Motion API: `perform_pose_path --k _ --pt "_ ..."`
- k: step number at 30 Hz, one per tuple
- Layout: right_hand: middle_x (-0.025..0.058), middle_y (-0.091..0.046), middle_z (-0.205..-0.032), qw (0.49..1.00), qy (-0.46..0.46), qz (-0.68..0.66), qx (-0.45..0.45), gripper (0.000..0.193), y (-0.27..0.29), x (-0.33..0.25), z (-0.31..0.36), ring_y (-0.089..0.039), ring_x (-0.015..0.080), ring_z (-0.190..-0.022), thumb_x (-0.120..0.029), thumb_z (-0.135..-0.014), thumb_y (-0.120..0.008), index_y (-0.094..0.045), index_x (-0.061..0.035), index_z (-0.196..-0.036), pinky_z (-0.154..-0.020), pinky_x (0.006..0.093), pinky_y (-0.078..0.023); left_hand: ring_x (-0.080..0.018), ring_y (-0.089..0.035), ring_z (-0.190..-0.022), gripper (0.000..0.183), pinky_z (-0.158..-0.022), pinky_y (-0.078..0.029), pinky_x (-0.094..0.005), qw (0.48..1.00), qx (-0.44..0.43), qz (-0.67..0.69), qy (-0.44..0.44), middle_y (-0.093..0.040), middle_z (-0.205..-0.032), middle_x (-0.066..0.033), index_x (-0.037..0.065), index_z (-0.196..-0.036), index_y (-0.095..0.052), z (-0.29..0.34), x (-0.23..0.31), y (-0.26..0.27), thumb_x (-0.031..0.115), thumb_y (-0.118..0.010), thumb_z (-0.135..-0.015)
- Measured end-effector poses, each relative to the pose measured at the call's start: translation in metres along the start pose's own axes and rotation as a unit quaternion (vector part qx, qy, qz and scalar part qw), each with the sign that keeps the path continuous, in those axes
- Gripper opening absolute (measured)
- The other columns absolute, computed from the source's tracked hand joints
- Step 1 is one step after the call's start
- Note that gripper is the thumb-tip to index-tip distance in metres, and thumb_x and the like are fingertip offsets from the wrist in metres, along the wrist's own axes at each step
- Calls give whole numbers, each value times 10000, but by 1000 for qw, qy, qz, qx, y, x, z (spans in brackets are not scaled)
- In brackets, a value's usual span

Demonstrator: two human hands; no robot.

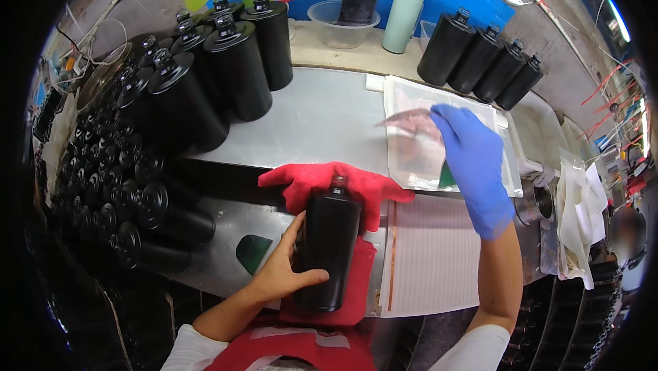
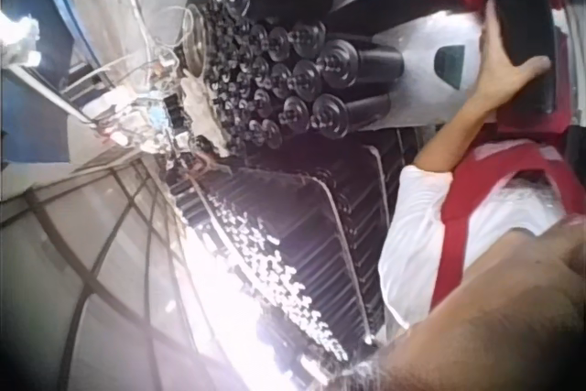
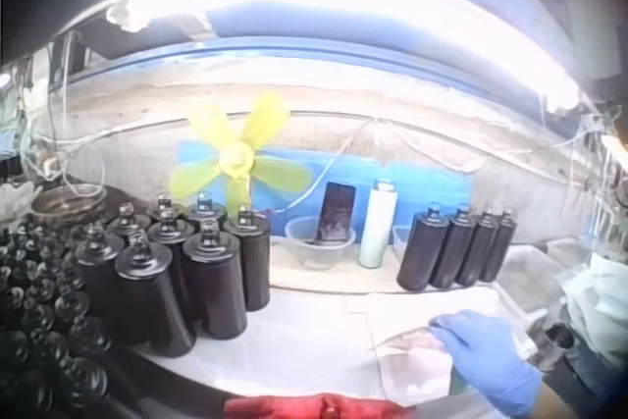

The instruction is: The person applies decorative labels to black cylindrical cans. They position a label on the can, smooth it with a green squeegee, and then place a copper-colored band around the top rim. The process is repeated for multiple cans.

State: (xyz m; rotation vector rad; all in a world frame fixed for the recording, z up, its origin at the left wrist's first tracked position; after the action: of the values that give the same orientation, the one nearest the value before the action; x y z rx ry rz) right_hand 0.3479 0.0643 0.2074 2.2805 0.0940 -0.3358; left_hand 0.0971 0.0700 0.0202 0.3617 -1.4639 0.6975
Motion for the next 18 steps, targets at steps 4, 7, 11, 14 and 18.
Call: perform_pose_path --k 4,7,11,14,18 --pt "121 -607 -760 997 -38 -15 -60 180 33 -37 23 -603 219 -646 -64 -805 -634 -655 -27 -979 -617 272 -465 -250 -334 -1286 997 -1061 -273 -346 996 -26 88 -10 -327 -1374 -180 -34 -1417 -95 -10 -3 -8 189 -772 -720" --pt "117 -600 -725 994 -54 -15 -90 188 48 -52 35 -588 190 -606 -46 -785 -655 -662 -16 -970 -590 259 -454 -241 -330 -1286 983 -1054 -282 -348 993 -13 119 5 -333 -1368 -175 -35 -1412 -122 -8 -2 -9 184 -777 -712" --pt "116 -591 -694 990 -76 -10 -119 186 66 -72 48 -574 184 -581 -42 -761 -676 -670 -8 -943 -566 250 -442 -240 -416 -1222 985 -1018 -342 -347 993 58 -101 -35 -385 -1330 -166 -31 -1411 -132 -4 0 -4 178 -785 -704" --pt "113 -588 -684 992 -31 8 -124 207 77 -87 59 -576 198 -574 -29 -735 -687 -673 -19 -941 -555 259 -448 -247 -457 -1187 929 -997 -371 -352 983 89 -155 -51 -400 -1315 -162 -15 -1406 -159 4 10 -4 189 -765 -732" --pt "103 -585 -673 984 -38 -4 -171 194 78 -102 68 -576 218 -559 -30 -712 -700 -673 -30 -904 -531 277 -448 -237 -453 -1194 740 -1003 -366 -340 983 -34 178 -14 -411 -1309 -148 21 -1392 -204 -2 -2 -6 163 -662 -829"
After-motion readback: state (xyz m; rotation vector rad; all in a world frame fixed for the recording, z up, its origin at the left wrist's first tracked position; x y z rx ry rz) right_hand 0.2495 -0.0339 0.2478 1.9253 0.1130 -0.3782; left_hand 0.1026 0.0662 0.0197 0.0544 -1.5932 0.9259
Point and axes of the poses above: each hand's wrist, its own z-axis away from the middle knuckle, its own y-axis out of the back of the hand, x = y × z, the point moved 9 cm from there along -z, towards the middle knuckle
